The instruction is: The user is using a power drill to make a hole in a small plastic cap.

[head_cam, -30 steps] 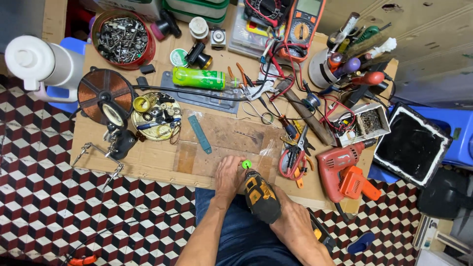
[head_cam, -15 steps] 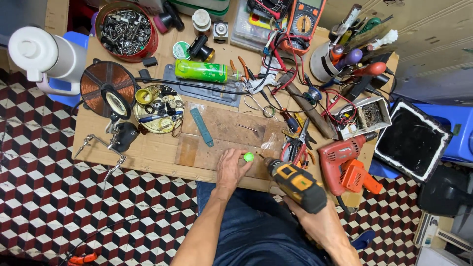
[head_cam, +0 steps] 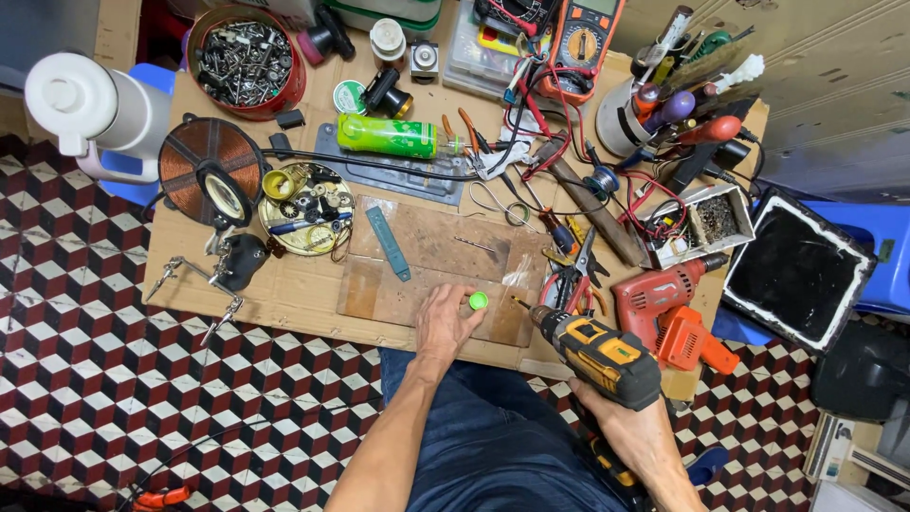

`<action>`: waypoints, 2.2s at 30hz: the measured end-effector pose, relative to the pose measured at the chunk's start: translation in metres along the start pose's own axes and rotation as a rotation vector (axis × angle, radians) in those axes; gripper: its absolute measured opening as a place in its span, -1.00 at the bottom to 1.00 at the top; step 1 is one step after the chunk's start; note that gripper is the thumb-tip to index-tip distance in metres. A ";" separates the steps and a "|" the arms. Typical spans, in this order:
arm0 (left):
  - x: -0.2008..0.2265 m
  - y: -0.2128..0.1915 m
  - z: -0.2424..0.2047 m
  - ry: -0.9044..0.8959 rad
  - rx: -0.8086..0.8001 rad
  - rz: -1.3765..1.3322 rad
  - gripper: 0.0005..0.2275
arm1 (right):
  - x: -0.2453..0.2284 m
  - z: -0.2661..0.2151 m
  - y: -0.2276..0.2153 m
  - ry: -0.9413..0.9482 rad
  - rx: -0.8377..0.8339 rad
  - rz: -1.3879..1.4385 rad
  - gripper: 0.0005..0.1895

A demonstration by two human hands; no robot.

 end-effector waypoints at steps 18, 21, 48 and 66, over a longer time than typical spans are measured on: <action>0.004 0.000 -0.001 0.080 0.037 0.038 -0.68 | 0.009 0.018 0.030 0.005 -0.133 -0.058 -0.66; 0.003 0.000 -0.001 0.053 -0.001 0.034 -0.66 | 0.006 0.021 0.034 -0.039 -0.141 -0.086 -0.63; 0.002 0.000 -0.001 0.050 0.000 0.025 -0.66 | -0.017 0.027 0.041 -0.103 -0.112 -0.036 -0.64; 0.023 -0.025 -0.008 -0.095 -0.025 -0.200 -0.69 | 0.000 0.022 0.050 0.153 -0.069 -0.343 -0.71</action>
Point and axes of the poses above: each hand's wrist, its own z-axis towards the middle knuckle, its own y-axis out of the palm, x = y × z, the point moved 7 cm from there along z, towards the middle knuckle, and after that the axes turned 3 degrees about -x, right-handed, at the moved point
